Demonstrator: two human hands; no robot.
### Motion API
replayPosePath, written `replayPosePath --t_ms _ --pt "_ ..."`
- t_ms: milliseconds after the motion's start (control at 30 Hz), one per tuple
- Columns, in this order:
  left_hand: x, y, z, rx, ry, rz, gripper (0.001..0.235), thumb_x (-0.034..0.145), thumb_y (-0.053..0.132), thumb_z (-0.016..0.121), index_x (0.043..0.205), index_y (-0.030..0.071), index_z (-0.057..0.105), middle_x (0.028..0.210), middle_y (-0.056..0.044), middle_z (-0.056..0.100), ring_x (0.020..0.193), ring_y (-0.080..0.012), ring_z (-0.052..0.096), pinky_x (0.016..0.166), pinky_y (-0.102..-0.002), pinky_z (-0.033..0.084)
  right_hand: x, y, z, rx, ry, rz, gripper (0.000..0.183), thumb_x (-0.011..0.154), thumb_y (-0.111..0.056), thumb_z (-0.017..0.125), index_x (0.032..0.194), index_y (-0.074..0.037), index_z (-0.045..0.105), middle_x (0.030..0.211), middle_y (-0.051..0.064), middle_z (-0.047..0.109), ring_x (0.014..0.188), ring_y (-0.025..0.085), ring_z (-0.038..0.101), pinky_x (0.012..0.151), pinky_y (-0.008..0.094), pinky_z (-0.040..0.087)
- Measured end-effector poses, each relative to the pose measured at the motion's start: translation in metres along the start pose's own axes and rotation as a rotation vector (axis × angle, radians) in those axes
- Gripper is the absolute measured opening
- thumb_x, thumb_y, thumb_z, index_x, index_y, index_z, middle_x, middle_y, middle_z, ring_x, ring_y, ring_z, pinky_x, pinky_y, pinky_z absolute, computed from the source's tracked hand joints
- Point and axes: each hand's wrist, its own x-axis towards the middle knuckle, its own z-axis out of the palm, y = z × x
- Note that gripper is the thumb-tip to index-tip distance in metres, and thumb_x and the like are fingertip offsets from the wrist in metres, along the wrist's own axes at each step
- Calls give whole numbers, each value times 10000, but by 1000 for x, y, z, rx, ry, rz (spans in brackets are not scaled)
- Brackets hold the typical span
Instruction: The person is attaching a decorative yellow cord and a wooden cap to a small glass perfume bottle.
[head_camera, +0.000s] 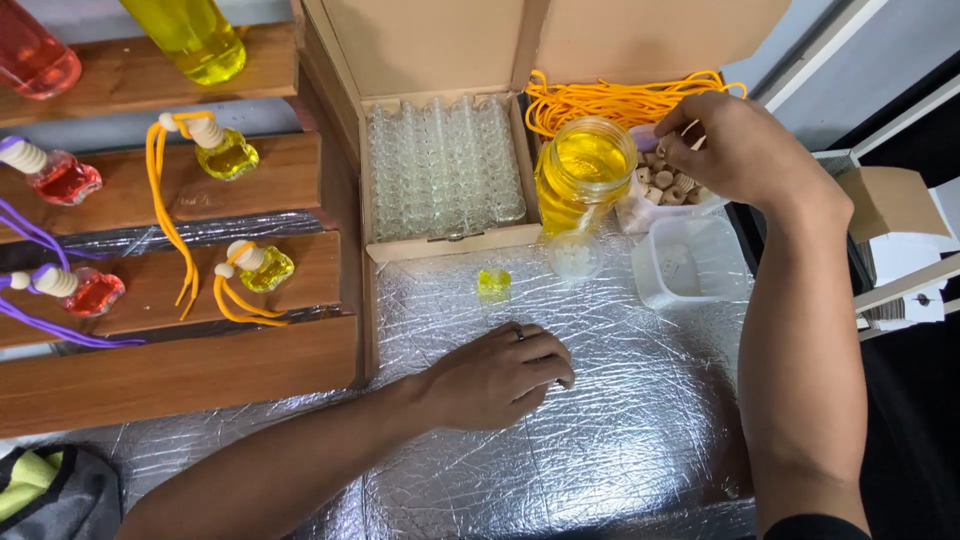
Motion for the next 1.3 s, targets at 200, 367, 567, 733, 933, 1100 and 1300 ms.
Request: replayPosePath --t_ms 200,367,567,733,933,1100,1300 --pt "0 -1 -2 -41 4 -6 169 977 9 582 1125 52 650 1148 -88 659 1054 -257 607 1021 -423 451 -14 -17 -21 162 5 100 501 1029 -154 615 1471 -62 396 1159 225 688 1052 341 676 846 483 557" --pt "1 -3 -4 -69 2 -22 180 968 0 581 1126 47 655 1143 -94 653 1056 -258 603 1009 -429 442 -1 23 -11 198 31 45 161 992 -90 662 1149 -53 664 998 95 729 893 211 683 772 346 517" --pt "6 -3 -9 -100 32 -8 178 950 -39 598 1104 19 668 1116 -107 658 1022 -258 613 997 -431 447 1 22 -17 269 35 -7 232 1010 -141 673 1201 -44 584 973 107 706 856 211 662 730 361 513" --pt "9 -2 -14 -125 26 -31 174 958 -31 585 1102 22 668 1105 -110 659 1027 -267 607 994 -431 449 2 27 -22 431 -38 10 274 1007 -119 620 1266 -37 648 1071 102 756 920 195 753 778 328 586" --pt "10 -2 -15 -183 70 -19 181 950 -73 575 1078 12 671 1056 -115 662 958 -264 626 964 -425 469 -12 24 -38 607 -257 -37 305 992 19 514 1201 -6 735 1037 184 853 929 281 863 888 382 701" --pt "6 -3 -13 -394 152 -104 177 959 -120 552 1090 -21 617 1002 -176 700 894 -270 698 822 -343 623 -25 15 -35 881 -323 -275 302 931 -10 573 1195 55 705 1123 220 799 977 348 855 876 455 751" --pt "9 7 -23 -1089 336 -458 248 1025 212 553 1181 21 577 1076 -169 718 999 -277 716 881 -363 614 -31 -43 -26 578 -630 -592 285 896 -179 711 1159 -83 763 976 42 854 678 127 827 608 255 680"
